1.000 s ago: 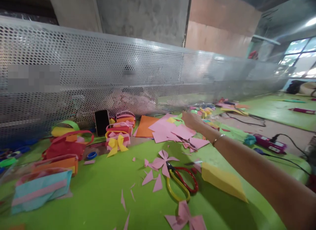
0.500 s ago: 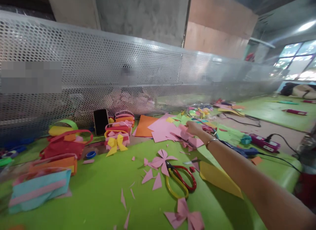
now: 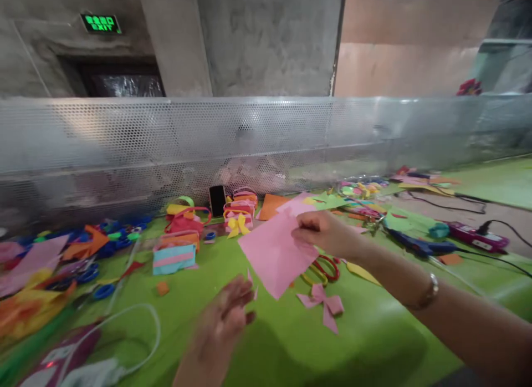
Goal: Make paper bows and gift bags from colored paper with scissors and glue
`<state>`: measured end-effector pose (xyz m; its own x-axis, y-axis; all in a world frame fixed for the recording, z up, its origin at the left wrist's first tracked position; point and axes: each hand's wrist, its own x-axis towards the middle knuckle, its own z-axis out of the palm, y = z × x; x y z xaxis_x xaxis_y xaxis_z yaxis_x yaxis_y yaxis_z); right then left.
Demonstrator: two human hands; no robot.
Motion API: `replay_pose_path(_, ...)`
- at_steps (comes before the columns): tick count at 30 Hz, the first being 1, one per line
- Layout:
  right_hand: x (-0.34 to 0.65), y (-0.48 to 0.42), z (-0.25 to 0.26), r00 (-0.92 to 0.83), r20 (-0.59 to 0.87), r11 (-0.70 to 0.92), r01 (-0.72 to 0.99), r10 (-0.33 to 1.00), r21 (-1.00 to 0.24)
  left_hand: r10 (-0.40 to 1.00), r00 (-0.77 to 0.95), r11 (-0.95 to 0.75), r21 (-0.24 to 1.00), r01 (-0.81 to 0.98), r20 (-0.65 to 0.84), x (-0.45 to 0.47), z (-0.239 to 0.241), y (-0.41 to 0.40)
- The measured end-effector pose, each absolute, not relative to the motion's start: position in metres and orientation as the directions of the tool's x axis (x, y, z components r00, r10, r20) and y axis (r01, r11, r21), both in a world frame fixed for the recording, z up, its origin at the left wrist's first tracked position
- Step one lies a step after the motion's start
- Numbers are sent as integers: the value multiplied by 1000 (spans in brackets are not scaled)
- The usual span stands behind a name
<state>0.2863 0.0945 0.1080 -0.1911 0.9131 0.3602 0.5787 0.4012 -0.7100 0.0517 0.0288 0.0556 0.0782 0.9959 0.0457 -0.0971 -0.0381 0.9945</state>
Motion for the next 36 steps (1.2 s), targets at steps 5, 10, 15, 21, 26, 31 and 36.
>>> replay_pose_path(5, 275, 80, 103, -125, 437, 427, 556, 891, -713, 941, 172, 317, 937, -144, -292, 52, 78, 43)
replay_pose_path(10, 323, 93, 87, 134, 478, 174, 820, 868, -545, 961, -87, 238, 948, -212, -261, 17, 73, 62)
replay_pose_path(15, 363, 90, 71, 262, 458, -37, 896, 849, -443, 969, -9, 236, 929, -284, -249, 24, 68, 80)
replay_pose_path(21, 393, 86, 68, 347, 410, -156, 888, 843, -432, 960, 100, 282, 898, -337, -263, 41, 81, 106)
replay_pose_path(26, 355, 104, 66, 131, 329, 87, 817, 935, -570, 887, 221, 455, 689, -563, -405, 40, 102, 119)
replay_pose_path(31, 269, 118, 76, -270, 331, 414, 361, 904, -836, 809, 339, 578, 548, -604, -480, 48, 99, 117)
replay_pose_path(36, 221, 134, 67, -263, 326, 387, 227, 908, -894, 758, 339, 645, 563, -517, -557, 52, 84, 119)
